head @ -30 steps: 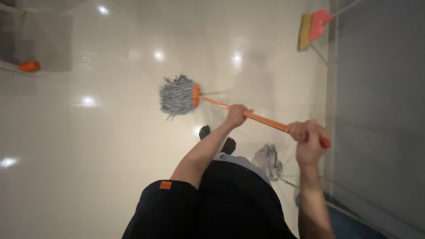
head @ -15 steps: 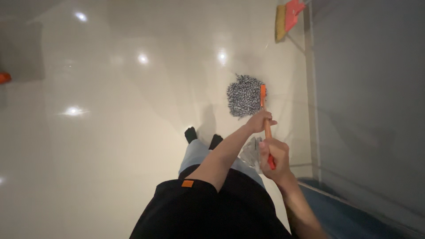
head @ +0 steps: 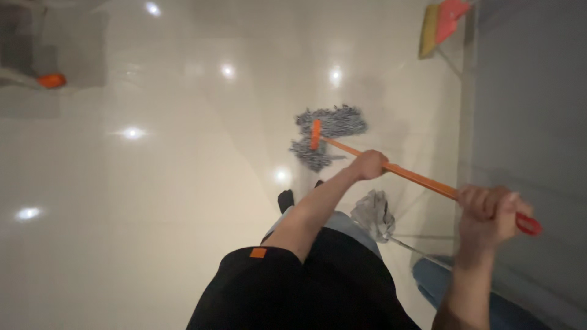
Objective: The person mops the floor using a mop, pushing and pulling it across the tiles in a large open area.
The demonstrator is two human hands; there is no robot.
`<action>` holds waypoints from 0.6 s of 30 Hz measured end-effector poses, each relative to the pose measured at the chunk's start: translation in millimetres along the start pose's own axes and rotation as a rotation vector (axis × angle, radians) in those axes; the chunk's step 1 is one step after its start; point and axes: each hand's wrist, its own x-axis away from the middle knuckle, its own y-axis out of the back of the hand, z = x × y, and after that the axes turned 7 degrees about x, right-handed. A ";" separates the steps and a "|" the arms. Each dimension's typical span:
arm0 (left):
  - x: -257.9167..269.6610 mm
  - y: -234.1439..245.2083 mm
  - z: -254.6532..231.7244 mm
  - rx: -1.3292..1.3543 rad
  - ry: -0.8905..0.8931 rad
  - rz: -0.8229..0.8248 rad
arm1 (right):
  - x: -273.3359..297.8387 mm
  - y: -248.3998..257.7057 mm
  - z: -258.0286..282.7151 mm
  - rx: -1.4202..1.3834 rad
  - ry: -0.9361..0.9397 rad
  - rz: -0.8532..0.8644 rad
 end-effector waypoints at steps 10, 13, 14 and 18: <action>157.8 108.5 115.5 -0.271 0.276 -0.235 | 40.8 -112.7 -125.6 -0.372 -0.287 0.077; 210.6 141.6 141.4 -0.309 0.360 -0.348 | 58.5 -164.4 -137.3 -0.332 -0.303 0.221; 224.0 153.8 148.4 -0.336 0.409 -0.328 | 63.8 -180.2 -138.3 -0.277 -0.324 0.254; 268.9 180.6 167.1 -0.367 0.395 -0.439 | 89.4 -231.0 -140.5 -0.253 -0.357 0.340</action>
